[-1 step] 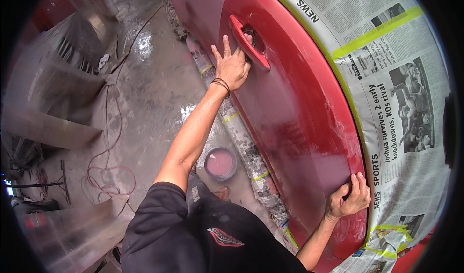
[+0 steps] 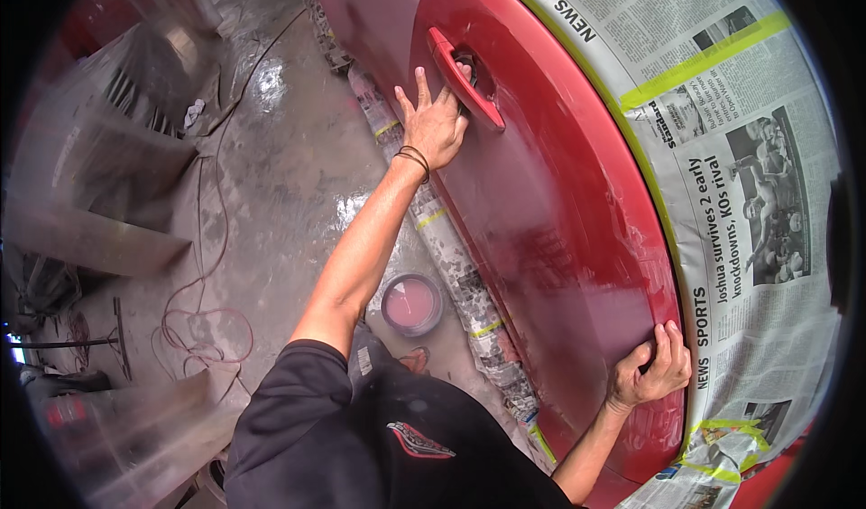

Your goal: The person is sanding a red car door with a sanding block and water. They repeatedly dip the sanding block into a bucket of water and rub the surface of the door in circular and linear motions. The door is partially covered with newspaper and tape to protect adjacent areas.

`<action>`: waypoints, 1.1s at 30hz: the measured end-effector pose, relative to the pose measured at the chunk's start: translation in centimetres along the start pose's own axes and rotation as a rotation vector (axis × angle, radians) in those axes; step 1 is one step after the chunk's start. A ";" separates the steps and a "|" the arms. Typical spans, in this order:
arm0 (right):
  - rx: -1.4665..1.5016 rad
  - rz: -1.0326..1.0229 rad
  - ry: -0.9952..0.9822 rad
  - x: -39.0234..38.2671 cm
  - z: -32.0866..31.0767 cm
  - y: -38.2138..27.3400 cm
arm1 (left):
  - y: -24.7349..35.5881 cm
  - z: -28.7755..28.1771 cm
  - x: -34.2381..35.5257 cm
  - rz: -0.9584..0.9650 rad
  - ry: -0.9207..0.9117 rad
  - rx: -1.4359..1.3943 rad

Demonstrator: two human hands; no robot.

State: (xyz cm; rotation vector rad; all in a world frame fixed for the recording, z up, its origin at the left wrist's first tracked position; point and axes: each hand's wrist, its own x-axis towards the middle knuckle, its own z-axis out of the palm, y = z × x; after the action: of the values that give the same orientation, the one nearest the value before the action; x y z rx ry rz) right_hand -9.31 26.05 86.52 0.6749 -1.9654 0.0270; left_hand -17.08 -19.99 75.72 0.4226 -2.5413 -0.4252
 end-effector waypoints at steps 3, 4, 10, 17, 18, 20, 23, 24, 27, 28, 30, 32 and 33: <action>0.036 0.003 -0.003 0.4 0.1 -0.3 | 2.1 1.7 -2.0 -0.068 0.114 -0.409; 0.042 0.004 -0.003 0.4 0.0 -0.3 | 2.2 2.3 -3.1 -0.021 0.069 -0.514; 0.014 0.009 0.009 0.1 0.1 0.0 | -0.1 -0.7 -0.2 0.012 0.030 0.115; 0.047 0.038 0.017 0.3 0.0 -0.3 | 0.9 1.2 -4.6 0.009 -0.059 -0.564; 0.037 0.040 0.022 0.3 0.0 -0.2 | 0.9 0.8 -4.9 0.045 -0.078 -0.540; 0.018 0.041 0.030 0.2 0.1 0.0 | 1.1 -0.1 -3.3 0.051 -0.095 -0.193; 0.022 0.032 0.048 0.5 -0.1 -0.1 | 1.2 -0.5 -0.2 -0.043 -0.064 0.007; 0.024 0.029 0.045 0.6 -0.2 0.0 | 1.6 0.2 -0.4 -0.092 -0.041 -0.070; 0.051 0.047 0.045 0.8 -0.3 -0.4 | 3.3 0.8 -1.2 -0.252 -0.016 -0.443; 0.058 0.052 0.053 0.8 -0.4 -0.3 | 3.3 1.2 -2.0 -0.224 -0.012 -0.539; 0.106 0.064 0.063 0.7 -0.3 -0.2 | 0.3 0.3 -3.9 -0.145 -0.256 -0.613; 0.111 0.086 0.044 0.8 -0.7 -0.1 | 0.4 -3.1 -5.5 -0.074 -0.347 -0.701; 0.191 0.140 0.013 1.0 -1.2 -0.6 | 0.0 -3.5 -6.6 -0.029 -0.357 -0.732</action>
State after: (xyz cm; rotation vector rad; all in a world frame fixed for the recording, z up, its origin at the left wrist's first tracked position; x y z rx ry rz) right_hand -8.39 25.47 87.74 0.6565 -2.0104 0.3075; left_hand -9.84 -18.23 75.69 0.1046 -2.4670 -1.4795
